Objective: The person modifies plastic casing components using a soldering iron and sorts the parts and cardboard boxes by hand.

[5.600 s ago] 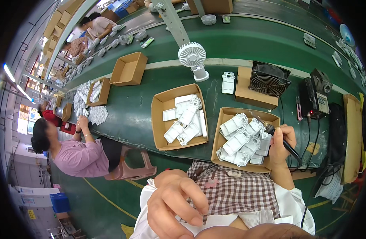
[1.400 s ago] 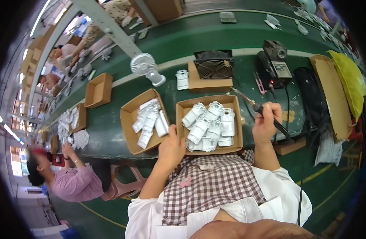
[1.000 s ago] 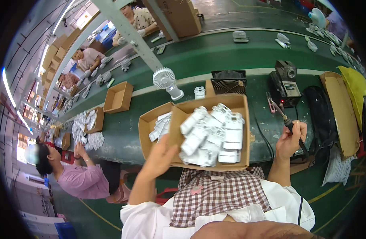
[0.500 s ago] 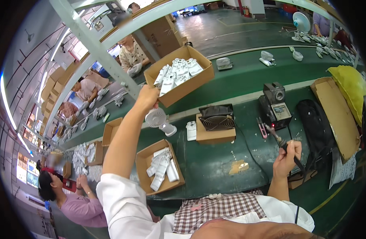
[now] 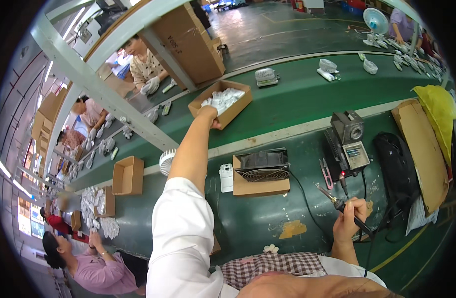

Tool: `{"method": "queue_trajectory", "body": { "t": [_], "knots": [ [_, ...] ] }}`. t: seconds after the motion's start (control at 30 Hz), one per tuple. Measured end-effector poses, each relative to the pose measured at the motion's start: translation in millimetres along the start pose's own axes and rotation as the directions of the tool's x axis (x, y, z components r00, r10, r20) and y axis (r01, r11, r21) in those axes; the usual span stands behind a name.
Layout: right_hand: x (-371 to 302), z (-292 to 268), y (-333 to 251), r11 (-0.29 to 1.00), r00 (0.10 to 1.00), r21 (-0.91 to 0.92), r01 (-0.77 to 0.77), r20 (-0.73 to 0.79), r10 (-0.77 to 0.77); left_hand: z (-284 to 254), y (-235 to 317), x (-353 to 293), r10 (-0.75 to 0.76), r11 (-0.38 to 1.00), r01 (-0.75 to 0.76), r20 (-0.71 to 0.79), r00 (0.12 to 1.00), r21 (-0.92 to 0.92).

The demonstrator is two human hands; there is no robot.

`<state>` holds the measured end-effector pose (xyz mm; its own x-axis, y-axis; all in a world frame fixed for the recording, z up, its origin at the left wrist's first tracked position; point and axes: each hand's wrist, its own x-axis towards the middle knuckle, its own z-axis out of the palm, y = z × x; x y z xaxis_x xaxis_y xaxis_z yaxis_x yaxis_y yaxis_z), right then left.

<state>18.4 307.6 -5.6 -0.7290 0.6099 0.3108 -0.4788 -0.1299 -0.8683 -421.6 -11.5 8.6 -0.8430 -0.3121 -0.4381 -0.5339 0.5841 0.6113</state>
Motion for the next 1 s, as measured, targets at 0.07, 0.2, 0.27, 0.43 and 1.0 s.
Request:
{"method": "queue_trajectory", "body": {
  "t": [0.07,0.2,0.27,0.43,1.0],
  "knots": [
    [1,6,3,0.999,1.000,-0.040,0.016,-0.002,-0.016,-8,-7,0,0.098,0.994,-0.095,0.059,0.993,-0.047],
    [4,2,8,0.996,1.000,-0.081,0.025,0.011,-0.024,-21,19,-107,0.372,0.928,-0.371,0.045,0.927,-0.037],
    [1,9,5,0.998,0.999,-0.053,0.017,0.040,-0.015,-65,-1,-184,0.546,0.837,-0.535,0.115,0.830,-0.111],
    [-1,19,9,0.996,0.997,-0.074,0.049,0.067,-0.044,-171,-78,-251,0.506,0.854,-0.509,0.056,0.861,0.105],
    [-16,45,-9,0.985,0.980,-0.133,0.105,0.181,-0.080,-232,-346,-76,0.131,0.888,0.200,-0.645,0.753,0.414]
  ]
}}
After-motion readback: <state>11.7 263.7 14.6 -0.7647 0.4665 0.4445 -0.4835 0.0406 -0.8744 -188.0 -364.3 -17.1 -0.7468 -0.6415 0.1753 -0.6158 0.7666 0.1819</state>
